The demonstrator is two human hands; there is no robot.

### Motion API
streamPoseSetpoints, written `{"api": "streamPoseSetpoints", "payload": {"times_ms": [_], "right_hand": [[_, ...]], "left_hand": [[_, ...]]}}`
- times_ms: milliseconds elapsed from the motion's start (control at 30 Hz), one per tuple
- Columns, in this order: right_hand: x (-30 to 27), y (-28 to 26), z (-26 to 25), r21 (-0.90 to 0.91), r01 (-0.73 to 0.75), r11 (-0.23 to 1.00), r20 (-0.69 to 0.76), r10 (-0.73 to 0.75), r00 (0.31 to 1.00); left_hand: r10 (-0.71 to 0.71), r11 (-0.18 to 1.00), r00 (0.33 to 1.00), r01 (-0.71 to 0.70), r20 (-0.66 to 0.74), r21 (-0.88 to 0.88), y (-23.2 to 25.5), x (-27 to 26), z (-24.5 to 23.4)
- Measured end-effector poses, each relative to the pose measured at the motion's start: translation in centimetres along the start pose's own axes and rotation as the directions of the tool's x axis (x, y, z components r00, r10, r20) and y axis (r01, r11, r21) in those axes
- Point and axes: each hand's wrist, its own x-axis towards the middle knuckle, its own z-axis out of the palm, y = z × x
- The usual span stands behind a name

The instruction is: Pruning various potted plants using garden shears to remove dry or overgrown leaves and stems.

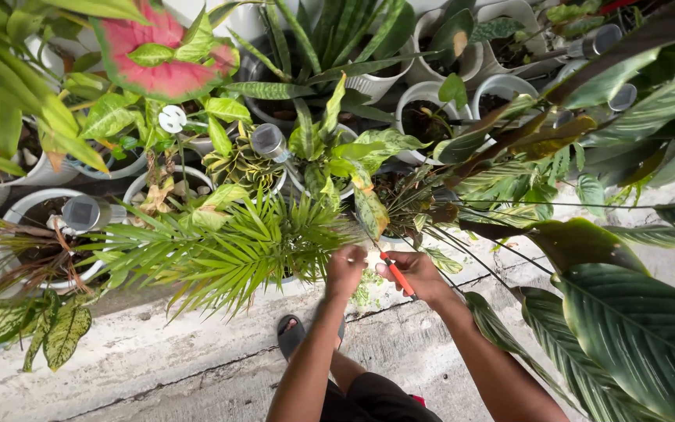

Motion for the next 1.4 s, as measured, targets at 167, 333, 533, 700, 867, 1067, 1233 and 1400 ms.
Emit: {"api": "streamPoseSetpoints", "payload": {"times_ms": [167, 333, 533, 700, 867, 1067, 1233, 1400], "right_hand": [[-0.5, 0.0, -2.3, 0.241, 0.036, 0.97, 0.02, -0.042, 0.999], [0.0, -2.0, -4.3, 0.239, 0.035, 0.97, 0.007, -0.037, 0.999], [1.6, -2.9, -5.7, 0.127, 0.057, 0.99, 0.052, -0.064, 0.997], [3.4, -3.7, -5.1, 0.015, -0.001, 1.0, 0.117, -0.001, 0.993], [5.5, -3.2, -3.8, 0.019, -0.004, 1.0, 0.216, 0.0, 0.976], [5.0, -4.1, -2.0, 0.087, -0.024, 0.996, 0.308, -0.004, 0.951], [5.2, -3.0, -1.0, 0.176, -0.066, 0.982, 0.312, 0.008, 0.95], [6.6, -1.3, -0.3, 0.161, 0.064, 0.985, 0.249, -0.103, 0.963]], "left_hand": [[-0.067, 0.965, 0.99, 0.033, -0.123, -0.26, 10.0, -0.3, -0.8], [-0.172, 0.905, 0.973, 0.096, -0.151, -0.413, 13.0, 3.6, 1.1], [-0.305, 0.835, 0.927, 0.149, -0.219, -0.53, 10.9, 6.4, 1.5], [-0.329, 0.846, 0.901, 0.147, -0.284, -0.513, 10.3, 4.8, -0.2], [-0.345, 0.827, 0.906, 0.17, -0.245, -0.536, 9.2, 3.7, -1.9], [-0.349, 0.833, 0.912, 0.197, -0.216, -0.516, 8.1, 3.6, -2.4], [-0.333, 0.857, 0.917, 0.196, -0.22, -0.477, 7.4, 3.6, -2.8], [-0.317, 0.881, 0.928, 0.21, -0.199, -0.423, 7.5, 3.2, -2.8]]}}
